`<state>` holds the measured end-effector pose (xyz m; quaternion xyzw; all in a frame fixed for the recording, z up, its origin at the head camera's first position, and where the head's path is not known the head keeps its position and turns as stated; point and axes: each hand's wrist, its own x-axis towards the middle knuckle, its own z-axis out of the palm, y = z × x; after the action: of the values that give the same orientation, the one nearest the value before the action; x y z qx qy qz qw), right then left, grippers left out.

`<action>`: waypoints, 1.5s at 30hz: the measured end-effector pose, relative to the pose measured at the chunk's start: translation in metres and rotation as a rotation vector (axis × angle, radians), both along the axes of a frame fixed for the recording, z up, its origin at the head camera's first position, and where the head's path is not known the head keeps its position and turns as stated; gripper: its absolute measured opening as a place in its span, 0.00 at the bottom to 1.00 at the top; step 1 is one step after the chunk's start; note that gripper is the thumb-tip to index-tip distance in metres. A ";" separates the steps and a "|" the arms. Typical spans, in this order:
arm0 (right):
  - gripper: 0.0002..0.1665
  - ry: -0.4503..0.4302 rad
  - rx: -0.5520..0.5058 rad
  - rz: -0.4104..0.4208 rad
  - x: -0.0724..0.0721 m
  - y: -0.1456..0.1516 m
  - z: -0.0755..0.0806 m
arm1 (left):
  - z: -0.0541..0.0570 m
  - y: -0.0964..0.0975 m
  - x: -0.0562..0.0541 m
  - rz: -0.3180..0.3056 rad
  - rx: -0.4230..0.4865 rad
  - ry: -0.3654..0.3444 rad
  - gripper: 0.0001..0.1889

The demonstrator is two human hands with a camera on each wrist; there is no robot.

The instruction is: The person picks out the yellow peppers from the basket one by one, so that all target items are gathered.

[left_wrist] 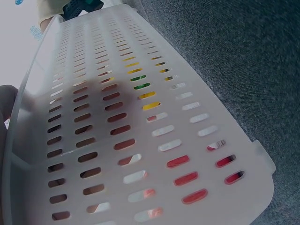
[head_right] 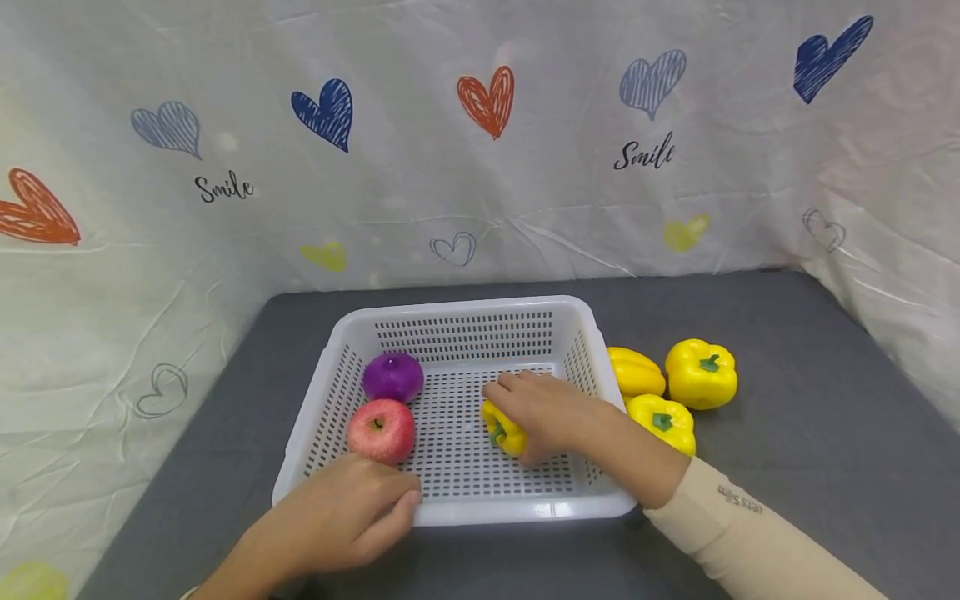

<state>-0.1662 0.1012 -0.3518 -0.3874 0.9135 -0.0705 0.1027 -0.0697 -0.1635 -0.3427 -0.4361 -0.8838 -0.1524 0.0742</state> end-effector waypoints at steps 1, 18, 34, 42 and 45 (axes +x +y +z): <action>0.52 -0.004 0.001 0.000 0.000 0.000 0.000 | 0.000 0.000 0.000 0.000 0.001 -0.004 0.19; 0.47 -0.016 -0.031 0.064 -0.001 0.003 0.003 | 0.001 -0.001 0.001 0.001 0.004 0.015 0.19; 0.43 -0.166 -0.236 0.102 0.005 0.009 0.010 | -0.001 -0.001 0.000 -0.004 0.010 0.006 0.19; 0.44 -0.171 -0.296 0.091 0.016 0.019 0.015 | -0.002 -0.001 0.000 -0.010 0.020 0.014 0.19; 0.44 -0.158 -0.326 0.091 0.019 0.023 0.016 | -0.002 -0.001 0.000 -0.013 0.024 0.024 0.19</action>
<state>-0.1471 0.1245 -0.3354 -0.4331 0.8605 -0.2434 0.1132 -0.0700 -0.1644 -0.3446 -0.4428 -0.8780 -0.1583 0.0890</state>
